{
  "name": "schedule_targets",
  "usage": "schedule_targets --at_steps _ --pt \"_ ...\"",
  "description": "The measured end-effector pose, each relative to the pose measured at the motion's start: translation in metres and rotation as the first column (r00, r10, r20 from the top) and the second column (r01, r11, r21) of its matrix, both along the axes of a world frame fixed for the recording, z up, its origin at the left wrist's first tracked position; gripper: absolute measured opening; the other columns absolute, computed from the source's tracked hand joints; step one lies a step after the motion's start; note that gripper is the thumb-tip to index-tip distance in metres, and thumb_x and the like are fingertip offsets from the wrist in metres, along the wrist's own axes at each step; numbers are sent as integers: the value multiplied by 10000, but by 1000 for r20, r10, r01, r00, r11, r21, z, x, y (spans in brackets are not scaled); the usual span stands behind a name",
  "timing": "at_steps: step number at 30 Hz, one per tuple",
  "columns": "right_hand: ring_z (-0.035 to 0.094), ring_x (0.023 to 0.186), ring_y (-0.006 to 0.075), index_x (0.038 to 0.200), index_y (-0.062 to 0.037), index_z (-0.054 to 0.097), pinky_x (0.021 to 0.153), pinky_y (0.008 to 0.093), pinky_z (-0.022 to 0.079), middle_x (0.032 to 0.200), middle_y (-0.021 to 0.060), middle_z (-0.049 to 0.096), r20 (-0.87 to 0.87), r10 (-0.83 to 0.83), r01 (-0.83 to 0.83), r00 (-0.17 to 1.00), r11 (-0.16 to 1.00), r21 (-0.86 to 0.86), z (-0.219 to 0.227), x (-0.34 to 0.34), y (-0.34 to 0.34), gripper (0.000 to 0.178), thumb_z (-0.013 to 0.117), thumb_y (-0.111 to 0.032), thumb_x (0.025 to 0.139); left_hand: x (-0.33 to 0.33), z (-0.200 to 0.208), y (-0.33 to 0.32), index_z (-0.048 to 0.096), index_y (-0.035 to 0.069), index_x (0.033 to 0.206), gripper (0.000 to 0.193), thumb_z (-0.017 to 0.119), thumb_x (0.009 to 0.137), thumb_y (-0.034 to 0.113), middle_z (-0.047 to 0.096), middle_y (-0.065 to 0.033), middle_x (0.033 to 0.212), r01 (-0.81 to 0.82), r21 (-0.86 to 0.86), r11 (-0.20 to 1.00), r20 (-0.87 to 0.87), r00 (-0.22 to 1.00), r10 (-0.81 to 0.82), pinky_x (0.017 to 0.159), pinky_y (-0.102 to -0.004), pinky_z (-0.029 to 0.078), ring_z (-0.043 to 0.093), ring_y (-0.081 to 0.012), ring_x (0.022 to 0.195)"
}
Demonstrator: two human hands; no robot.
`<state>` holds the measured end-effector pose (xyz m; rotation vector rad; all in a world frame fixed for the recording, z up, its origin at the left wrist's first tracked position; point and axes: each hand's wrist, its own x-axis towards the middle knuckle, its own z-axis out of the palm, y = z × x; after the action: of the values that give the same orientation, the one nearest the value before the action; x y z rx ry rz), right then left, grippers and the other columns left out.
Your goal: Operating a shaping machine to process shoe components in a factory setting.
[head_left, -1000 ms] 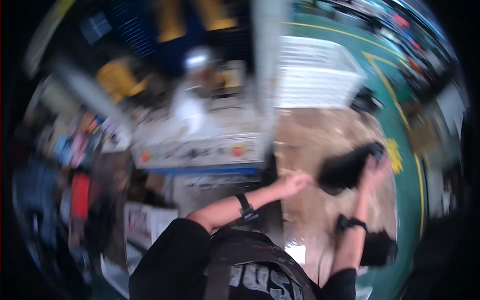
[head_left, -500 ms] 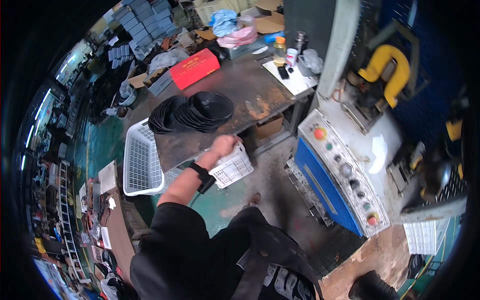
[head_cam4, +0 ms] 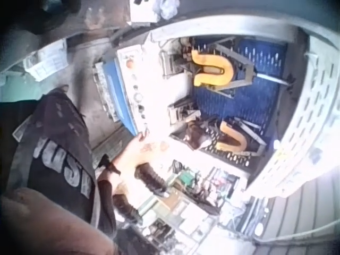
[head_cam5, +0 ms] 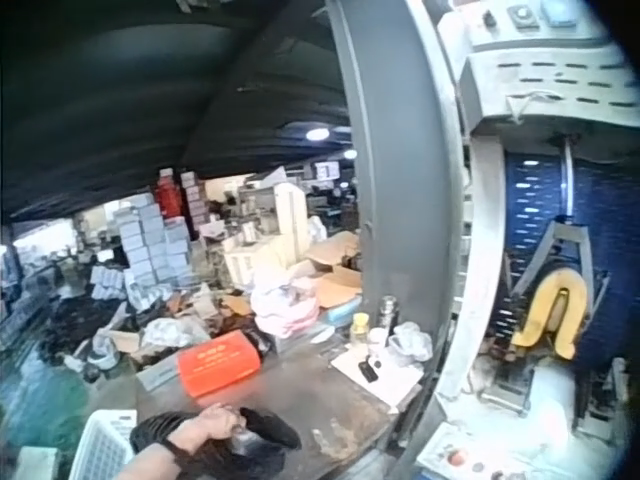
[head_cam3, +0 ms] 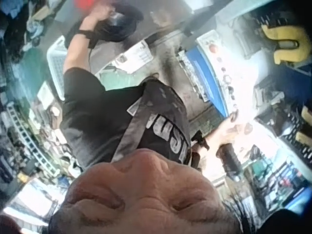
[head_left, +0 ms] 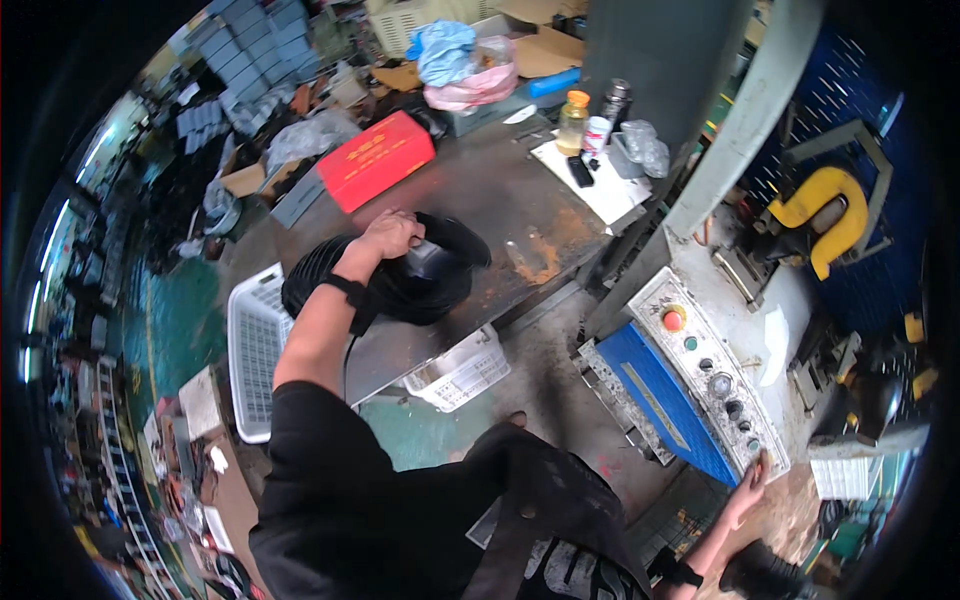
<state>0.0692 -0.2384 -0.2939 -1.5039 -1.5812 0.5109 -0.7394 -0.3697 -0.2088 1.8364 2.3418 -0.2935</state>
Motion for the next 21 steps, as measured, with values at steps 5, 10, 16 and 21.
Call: schedule_targets --at_steps 5,10,16,21 --pt "551 961 107 1106 -2 620 858 235 420 1065 39 639 -173 121 -164 977 951 -261 80 -146 -18 244 500 -10 895 120 48 78 579 96 956 183 580 886 265 630 -157 839 312 391 866 476 736 -481 668 -442 478 602 -377 804" --pt "531 1157 213 1214 -67 556 1013 355 369 1221 77 592 -184 566 -592 804 791 -152 129 -233 -27 375 621 -145 853 249 62 105 655 59 1015 243 648 850 238 681 -115 916 495 344 798 715 412 -565 726 -333 512 670 -251 833" --pt "566 860 94 1039 -44 592 781 260 458 919 4 624 -462 475 -642 749 692 -329 113 -170 -48 219 652 -175 874 391 70 137 630 46 1126 254 626 880 111 632 -6 806 513 185 838 978 -17 -206 709 -231 450 532 -49 741" --pt "539 738 22 916 -47 606 681 206 444 805 -52 610 -768 137 -383 626 912 -149 131 -86 -48 66 645 -67 866 467 93 170 479 59 1320 679 723 771 374 444 -126 1343 677 555 484 801 -276 -532 1059 -386 298 384 -289 1279"
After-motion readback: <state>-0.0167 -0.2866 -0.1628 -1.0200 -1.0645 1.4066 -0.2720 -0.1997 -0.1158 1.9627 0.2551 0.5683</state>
